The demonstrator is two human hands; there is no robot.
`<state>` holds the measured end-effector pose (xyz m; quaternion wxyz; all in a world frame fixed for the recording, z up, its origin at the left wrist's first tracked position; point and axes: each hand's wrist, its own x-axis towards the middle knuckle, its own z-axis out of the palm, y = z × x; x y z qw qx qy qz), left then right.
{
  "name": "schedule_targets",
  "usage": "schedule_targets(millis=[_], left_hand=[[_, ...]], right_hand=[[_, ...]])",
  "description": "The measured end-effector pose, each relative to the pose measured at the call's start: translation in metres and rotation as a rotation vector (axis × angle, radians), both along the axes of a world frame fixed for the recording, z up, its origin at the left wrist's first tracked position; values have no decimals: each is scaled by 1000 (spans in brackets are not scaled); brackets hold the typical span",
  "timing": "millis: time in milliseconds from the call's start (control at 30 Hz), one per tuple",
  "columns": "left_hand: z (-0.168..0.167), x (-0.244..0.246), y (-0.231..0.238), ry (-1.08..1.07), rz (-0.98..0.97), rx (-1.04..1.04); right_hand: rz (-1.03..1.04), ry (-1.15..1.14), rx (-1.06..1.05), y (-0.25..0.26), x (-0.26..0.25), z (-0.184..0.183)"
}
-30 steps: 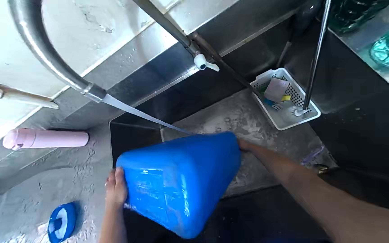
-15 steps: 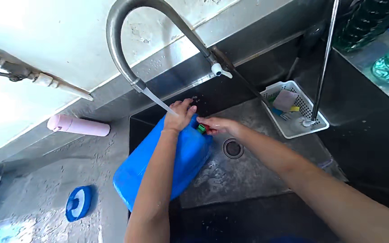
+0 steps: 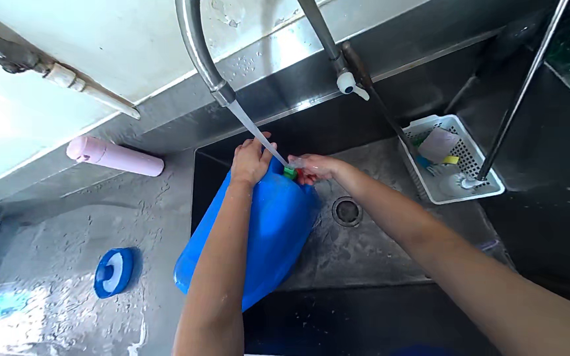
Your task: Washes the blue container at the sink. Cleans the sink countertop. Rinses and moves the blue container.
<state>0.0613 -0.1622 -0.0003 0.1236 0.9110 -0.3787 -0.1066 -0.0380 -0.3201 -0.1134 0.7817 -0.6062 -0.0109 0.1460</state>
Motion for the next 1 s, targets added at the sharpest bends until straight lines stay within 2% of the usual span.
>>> schedule_targets(millis=[133, 200, 300, 333, 400, 433, 567, 667, 800, 867, 933, 1000], left_hand=[[2, 1, -3, 0, 13, 3], [2, 0, -6, 2, 9, 6], [3, 1, -9, -11, -9, 10], [3, 1, -9, -10, -6, 9], [3, 2, -6, -9, 17, 5], [2, 2, -4, -9, 25, 10], [1, -1, -4, -10, 31, 13], [6, -7, -8, 24, 88, 3], [2, -20, -23, -19, 20, 68], [4, -30, -30, -33, -50, 94], [5, -37, -33, -38, -168, 143], [2, -44, -34, -24, -265, 133]], right_hand=[[24, -281, 329, -14, 2, -20], [-23, -194, 283, -7, -1, -16], [-70, 51, 40, 8, -1, -6], [-81, 34, 85, 6, -1, -9], [-47, -136, 284, -2, -1, -19], [-36, -200, 316, -4, -1, -21], [-47, -166, 95, -8, -6, -15], [12, -119, 42, -10, -17, -4], [-314, -87, -73, 20, -24, -1], [-344, 54, -127, 23, -32, 16], [-180, 330, -198, 17, -35, 39], [60, 473, -267, 4, -35, 47]])
